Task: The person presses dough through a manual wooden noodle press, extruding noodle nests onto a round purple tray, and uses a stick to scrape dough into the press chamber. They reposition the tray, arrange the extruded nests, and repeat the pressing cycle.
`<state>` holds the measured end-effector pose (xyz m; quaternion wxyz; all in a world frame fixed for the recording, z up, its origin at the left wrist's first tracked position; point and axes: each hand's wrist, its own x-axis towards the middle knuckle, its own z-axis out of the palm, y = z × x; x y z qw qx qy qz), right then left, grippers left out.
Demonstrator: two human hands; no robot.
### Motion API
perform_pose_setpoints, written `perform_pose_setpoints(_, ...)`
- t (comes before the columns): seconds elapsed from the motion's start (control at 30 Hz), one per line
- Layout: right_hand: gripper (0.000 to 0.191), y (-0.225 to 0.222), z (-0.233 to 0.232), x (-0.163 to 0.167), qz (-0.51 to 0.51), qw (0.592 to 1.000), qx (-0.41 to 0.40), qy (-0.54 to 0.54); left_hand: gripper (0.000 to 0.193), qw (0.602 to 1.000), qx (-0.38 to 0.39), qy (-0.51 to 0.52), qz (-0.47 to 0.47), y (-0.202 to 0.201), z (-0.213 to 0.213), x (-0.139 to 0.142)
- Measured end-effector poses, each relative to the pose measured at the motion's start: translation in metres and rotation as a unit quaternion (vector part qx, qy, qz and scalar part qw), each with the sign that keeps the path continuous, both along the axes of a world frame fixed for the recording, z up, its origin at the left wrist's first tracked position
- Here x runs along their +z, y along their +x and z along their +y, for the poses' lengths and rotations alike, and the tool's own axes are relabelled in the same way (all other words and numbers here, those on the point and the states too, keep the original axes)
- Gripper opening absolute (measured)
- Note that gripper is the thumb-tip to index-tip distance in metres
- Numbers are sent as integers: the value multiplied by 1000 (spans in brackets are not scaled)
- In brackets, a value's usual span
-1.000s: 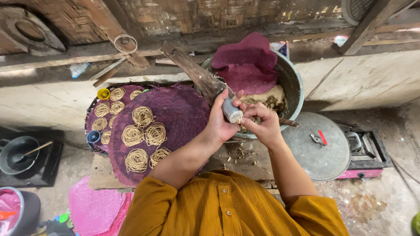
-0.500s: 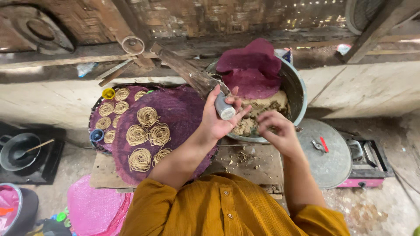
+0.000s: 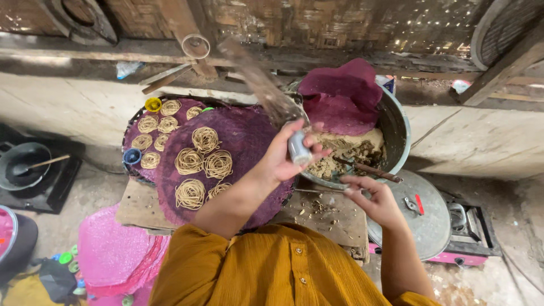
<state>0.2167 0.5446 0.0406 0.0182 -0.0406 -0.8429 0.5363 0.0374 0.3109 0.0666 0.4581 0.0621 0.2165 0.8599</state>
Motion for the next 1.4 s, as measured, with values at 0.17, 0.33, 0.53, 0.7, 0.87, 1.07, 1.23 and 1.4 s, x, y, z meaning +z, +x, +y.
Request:
perform_pose_setpoints(0.17,100,-5,-11,13,30,934,147,-323,36,904,98,-183,372,-12,-37,-31)
perform_pose_setpoints(0.33,121,-18,-34,19,-72,902,255,-341,39,577,105,-591,554,-7,-62,-31)
perform_pose_setpoints(0.53,112,-24,-53,38,-144,918,277,-246,74,547,216,-342,733,7,-88,4)
perform_pose_setpoints(0.7,115,-19,-53,74,-276,849,292,-342,80,911,66,310,263,-42,-127,49)
perform_pose_setpoints(0.87,105,-23,-38,90,-285,849,323,-307,81,895,161,242,338,-45,-117,41)
perform_pose_setpoints(1.07,79,-46,-15,61,-276,881,297,-246,91,937,202,247,145,-63,-105,9)
perform_pose_setpoints(1.23,75,-53,-13,30,-292,887,288,-214,88,933,235,232,140,-71,-112,-8)
perform_pose_setpoints(1.4,77,-39,4,49,-307,909,247,-137,87,937,239,219,132,-55,-102,-12)
